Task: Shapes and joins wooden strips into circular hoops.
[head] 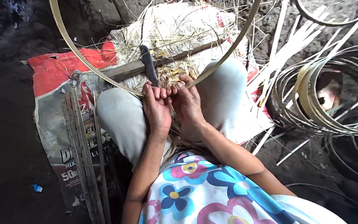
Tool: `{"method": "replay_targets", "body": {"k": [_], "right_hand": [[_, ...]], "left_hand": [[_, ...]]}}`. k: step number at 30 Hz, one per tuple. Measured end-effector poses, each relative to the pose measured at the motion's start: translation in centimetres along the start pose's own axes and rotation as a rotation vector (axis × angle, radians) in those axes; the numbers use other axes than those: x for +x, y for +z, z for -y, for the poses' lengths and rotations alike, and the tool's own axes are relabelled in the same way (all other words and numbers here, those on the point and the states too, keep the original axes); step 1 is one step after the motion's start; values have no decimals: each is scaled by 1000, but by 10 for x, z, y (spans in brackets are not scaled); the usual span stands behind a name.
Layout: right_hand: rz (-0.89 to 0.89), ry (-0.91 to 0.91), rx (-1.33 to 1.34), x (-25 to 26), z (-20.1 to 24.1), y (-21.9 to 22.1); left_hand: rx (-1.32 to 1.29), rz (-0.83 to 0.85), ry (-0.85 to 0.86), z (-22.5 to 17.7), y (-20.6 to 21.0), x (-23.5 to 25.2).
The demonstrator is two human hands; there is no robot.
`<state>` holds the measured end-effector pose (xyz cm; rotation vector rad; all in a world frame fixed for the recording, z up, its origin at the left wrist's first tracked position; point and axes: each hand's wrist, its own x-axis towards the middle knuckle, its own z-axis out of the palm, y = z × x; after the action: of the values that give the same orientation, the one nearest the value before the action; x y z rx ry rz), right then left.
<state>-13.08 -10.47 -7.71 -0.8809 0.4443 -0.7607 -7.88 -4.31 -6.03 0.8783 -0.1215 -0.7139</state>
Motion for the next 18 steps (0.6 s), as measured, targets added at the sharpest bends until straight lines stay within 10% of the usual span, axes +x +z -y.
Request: {"method": "replay_targets", "body": {"k": [18], "right_hand": [[174, 24, -131, -18, -9, -26]], "left_hand": [[373, -91, 121, 6, -7, 0]]}}
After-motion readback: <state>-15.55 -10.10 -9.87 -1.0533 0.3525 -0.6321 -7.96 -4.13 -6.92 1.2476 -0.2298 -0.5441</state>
